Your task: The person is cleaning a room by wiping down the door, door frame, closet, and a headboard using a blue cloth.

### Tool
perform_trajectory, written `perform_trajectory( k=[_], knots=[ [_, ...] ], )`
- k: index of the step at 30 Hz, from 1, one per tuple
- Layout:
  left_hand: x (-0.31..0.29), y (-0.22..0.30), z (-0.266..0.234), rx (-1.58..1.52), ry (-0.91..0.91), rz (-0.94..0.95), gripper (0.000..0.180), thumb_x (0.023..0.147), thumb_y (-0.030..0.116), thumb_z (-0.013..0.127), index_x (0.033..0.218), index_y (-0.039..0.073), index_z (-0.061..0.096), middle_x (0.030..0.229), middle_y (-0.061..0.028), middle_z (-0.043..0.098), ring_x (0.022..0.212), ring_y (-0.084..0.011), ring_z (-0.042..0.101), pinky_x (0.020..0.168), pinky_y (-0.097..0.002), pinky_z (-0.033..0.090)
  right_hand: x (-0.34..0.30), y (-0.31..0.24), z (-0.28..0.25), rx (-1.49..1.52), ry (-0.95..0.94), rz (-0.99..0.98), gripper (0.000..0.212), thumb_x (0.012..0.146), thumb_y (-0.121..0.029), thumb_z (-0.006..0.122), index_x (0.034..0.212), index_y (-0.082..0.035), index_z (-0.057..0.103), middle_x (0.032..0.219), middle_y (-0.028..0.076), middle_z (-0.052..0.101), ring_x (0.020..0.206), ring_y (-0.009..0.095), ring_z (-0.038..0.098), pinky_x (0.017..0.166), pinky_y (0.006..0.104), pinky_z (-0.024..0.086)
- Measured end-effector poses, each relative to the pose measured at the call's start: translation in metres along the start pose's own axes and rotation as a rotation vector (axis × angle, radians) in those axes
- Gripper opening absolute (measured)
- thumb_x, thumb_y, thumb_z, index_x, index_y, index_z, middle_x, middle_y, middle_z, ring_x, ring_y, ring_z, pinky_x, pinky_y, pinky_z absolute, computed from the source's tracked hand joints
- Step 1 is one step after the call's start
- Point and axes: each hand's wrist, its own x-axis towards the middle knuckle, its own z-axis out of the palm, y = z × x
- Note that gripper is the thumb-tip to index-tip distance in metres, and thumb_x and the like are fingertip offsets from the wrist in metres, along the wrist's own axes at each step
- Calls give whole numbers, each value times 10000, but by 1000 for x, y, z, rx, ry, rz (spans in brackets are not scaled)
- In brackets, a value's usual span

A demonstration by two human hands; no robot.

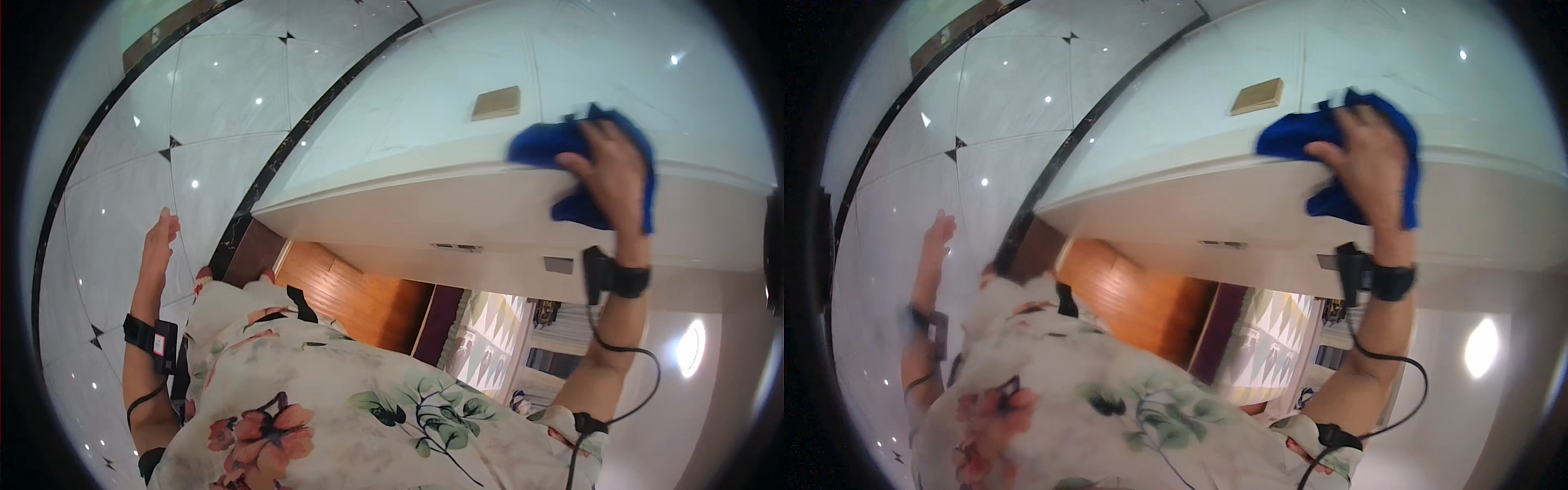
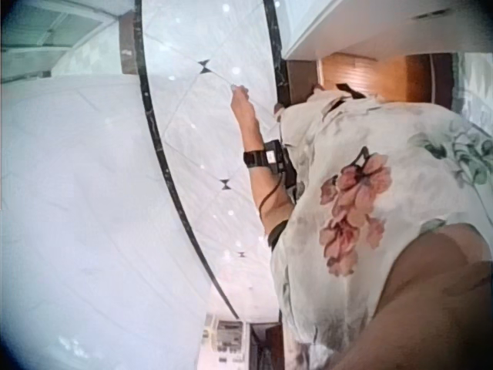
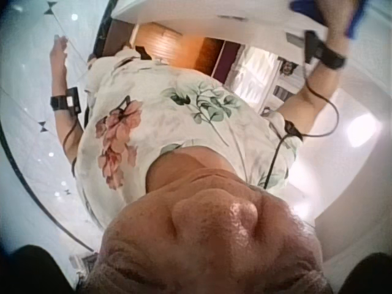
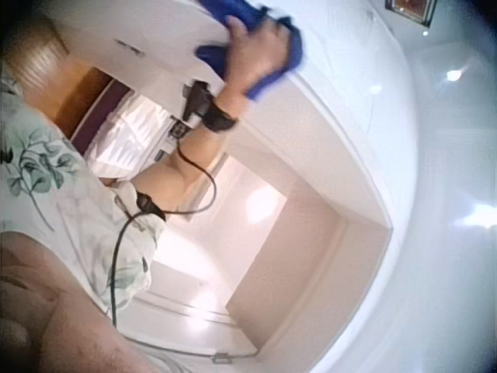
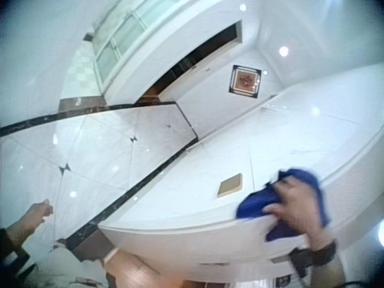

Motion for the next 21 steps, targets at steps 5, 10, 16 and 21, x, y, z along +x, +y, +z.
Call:
perform_trajectory(
  k=[5, 10, 16, 21],
  knots=[
    [-37, 7, 6, -81, 85, -54, 778, 766, 650, 369, 1180, -1, 464, 1175, -158, 484, 1124, -276, 416, 923, -426, 291, 17, -103, 92, 303, -75, -73, 491, 637, -374, 679, 919, 12, 567, 899, 149, 543, 866, 306, 526, 782, 373, 410],
    [-66, -25, -1, -142, 203, -95, 775, 770, 643, 368, 1188, -4, 456, 1190, -168, 476, 1137, -279, 410, 924, -423, 295, 23, -208, 170, 131, -100, -310, 403, 647, -399, 658, 772, -19, 612, 812, 117, 569, 850, 252, 519, 759, 331, 404],
    [-118, -65, 5, -224, 422, -166, 752, 783, 622, 367, 1197, -1, 449, 1204, -169, 469, 1163, -282, 392, 927, -423, 287, 26, -350, 267, -45, -15, -445, 172, 721, -223, 598, 575, -166, 528, 591, -15, 461, 725, 156, 491, 698, 311, 376],
    [-157, -110, 38, -295, 606, -285, 682, 814, 577, 370, 1167, 3, 476, 1110, -133, 540, 1049, -239, 477, 864, -407, 334, 40, -461, 290, 309, -488, -484, 343, 749, -408, 507, 938, -126, 557, 887, 44, 505, 970, 233, 428, 847, 443, 291]
  ],
)
